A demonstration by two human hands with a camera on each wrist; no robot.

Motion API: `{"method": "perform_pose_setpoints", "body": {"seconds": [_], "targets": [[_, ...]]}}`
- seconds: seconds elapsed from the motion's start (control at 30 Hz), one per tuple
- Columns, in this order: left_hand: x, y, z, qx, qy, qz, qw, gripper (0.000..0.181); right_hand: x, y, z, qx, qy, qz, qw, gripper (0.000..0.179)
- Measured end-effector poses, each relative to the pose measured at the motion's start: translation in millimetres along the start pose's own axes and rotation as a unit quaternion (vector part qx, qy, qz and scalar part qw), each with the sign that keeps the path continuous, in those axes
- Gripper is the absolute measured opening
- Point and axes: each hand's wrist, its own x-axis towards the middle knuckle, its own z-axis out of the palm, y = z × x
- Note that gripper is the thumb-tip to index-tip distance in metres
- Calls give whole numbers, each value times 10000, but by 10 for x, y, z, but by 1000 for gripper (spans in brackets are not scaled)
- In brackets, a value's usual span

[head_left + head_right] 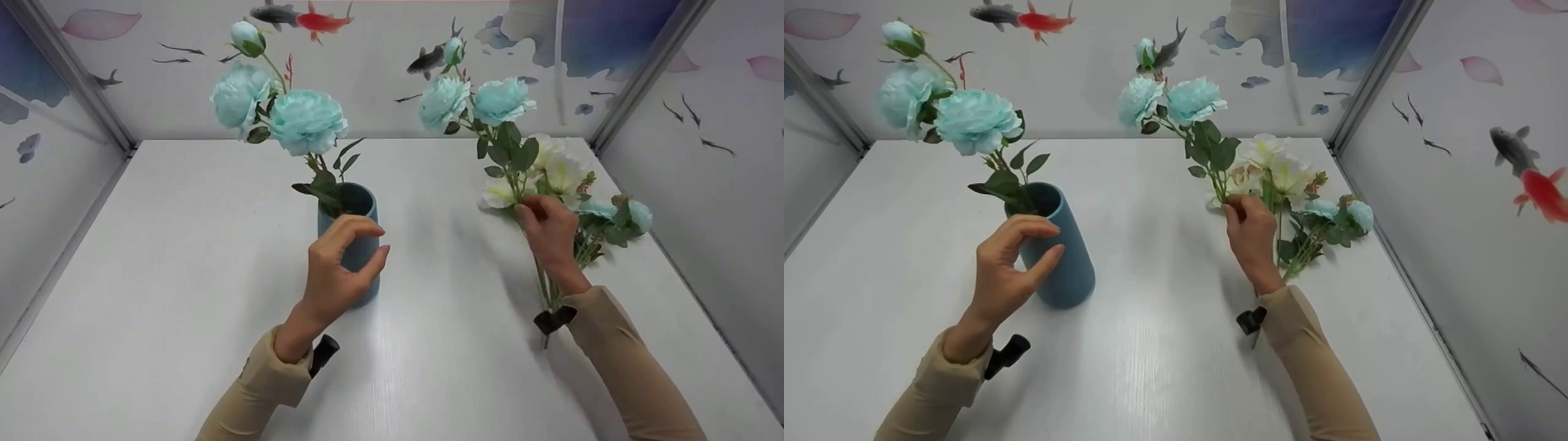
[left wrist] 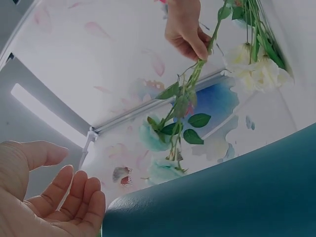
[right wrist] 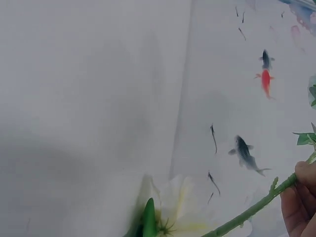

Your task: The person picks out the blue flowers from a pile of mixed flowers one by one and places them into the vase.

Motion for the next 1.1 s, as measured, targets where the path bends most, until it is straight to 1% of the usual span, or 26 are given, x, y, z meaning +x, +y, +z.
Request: {"method": "perform_pose_setpoints", "body": {"seconds": [0.07,0.17,0.3,0.43,0.57,0.63,0.77,0.8,0.87,0.97,1.03,1.1], "targets": [[-11,-4,24,-14,-37,16,10000,17,12,-75,5,118,48,-45,9999,7],[-28,-7,64,-18,-108,44,9999,18,21,-187,6,439,77,-111,9989,7],[-50,-12,110,2,-166,69,9998,17,23,-357,-3,789,65,-86,9968,7],[-71,-27,147,15,-209,68,9998,17,30,-632,-42,903,55,-35,9959,6],[-88,-40,173,-63,-298,-5,9995,18,34,-890,-91,1054,21,-49,9944,5],[-95,-45,187,-110,-331,-55,9994,18,23,-839,-66,1178,-6,-9,9930,5],[-109,-60,222,-159,-359,-98,9992,18,5,-864,-61,1376,-104,89,9904,5],[-113,-63,231,-165,-372,-112,9991,18,-1,-872,-63,1397,-144,147,9900,5],[-122,-72,253,-190,-410,-151,9989,18,-8,-965,-84,1419,-203,248,9894,5],[-138,-77,283,-208,-489,-233,9983,18,-36,-916,-49,1475,-268,465,9876,5],[-151,-84,305,-212,-543,-292,9979,18,-53,-869,-18,1577,-311,512,9857,5],[-167,-87,324,-206,-596,-331,9975,18,-68,-842,9,1692,-341,473,9839,5]]}}
